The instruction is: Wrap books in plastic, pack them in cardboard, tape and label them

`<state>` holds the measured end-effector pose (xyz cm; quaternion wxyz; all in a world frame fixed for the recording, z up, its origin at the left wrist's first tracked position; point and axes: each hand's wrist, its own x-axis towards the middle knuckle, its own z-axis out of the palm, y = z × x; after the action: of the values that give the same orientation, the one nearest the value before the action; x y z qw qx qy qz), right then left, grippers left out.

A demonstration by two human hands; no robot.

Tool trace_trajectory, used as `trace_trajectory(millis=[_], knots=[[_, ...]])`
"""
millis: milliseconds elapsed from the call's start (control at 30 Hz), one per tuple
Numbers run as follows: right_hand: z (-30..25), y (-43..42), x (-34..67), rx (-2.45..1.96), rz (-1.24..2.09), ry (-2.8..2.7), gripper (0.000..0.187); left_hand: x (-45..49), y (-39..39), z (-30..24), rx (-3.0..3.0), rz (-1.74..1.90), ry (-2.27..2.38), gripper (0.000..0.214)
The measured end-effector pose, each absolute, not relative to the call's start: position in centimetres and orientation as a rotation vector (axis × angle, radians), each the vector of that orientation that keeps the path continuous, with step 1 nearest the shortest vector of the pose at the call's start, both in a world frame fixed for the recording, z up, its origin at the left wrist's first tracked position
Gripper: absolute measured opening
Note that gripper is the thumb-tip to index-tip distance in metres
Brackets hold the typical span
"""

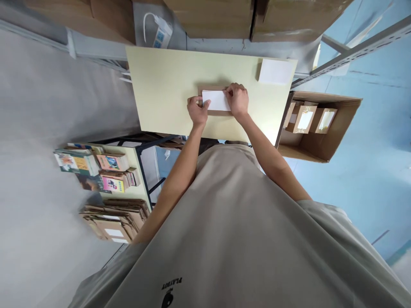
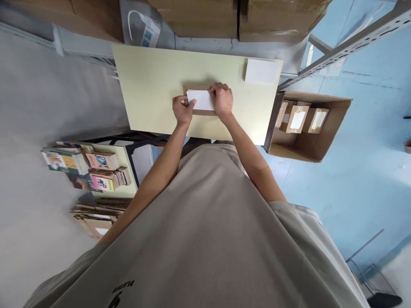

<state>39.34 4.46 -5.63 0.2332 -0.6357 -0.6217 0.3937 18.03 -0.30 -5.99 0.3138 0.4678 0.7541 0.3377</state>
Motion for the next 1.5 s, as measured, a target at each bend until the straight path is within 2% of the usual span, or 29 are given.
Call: trace_trajectory(millis=[233, 367, 533, 800, 933, 1133, 1333, 1500], knots=[[-2.8, 0.3, 37.5, -1.784, 1.080, -1.928, 0.023, 17.8, -0.6, -5.4, 1.264, 0.860, 1.964, 0.067], [-4.0, 2.6, 35.7, -1.705, 1.170, -1.860, 0.029, 17.9, -0.9, -6.7, 1.293, 0.883, 2.001, 0.063], [-5.1, 5.9, 34.2, -1.738, 1.122, -1.785, 0.035, 18.3, -0.8, -7.3, 1.199, 0.909, 2.035, 0.057], [-1.7, 1.1, 34.5, -1.871, 1.153, -1.867, 0.022, 17.3, -1.8, -6.0, 1.179, 0.875, 1.836, 0.032], [-1.0, 2.5, 32.9, -2.002, 1.189, -1.822, 0.017, 16.6, -1.7, -6.2, 1.158, 0.868, 1.766, 0.024], [-0.4, 4.7, 29.6, -2.087, 1.156, -1.712, 0.019, 16.3, -1.4, -6.3, 1.119, 0.850, 1.697, 0.022], [1.2, 1.0, 31.0, -2.129, 1.134, -1.738, 0.022, 16.3, -1.5, -5.8, 1.161, 0.828, 1.671, 0.017], [1.6, 0.2, 32.0, -2.185, 1.187, -1.601, 0.019, 16.1, -1.3, -5.8, 1.121, 0.835, 1.637, 0.022]])
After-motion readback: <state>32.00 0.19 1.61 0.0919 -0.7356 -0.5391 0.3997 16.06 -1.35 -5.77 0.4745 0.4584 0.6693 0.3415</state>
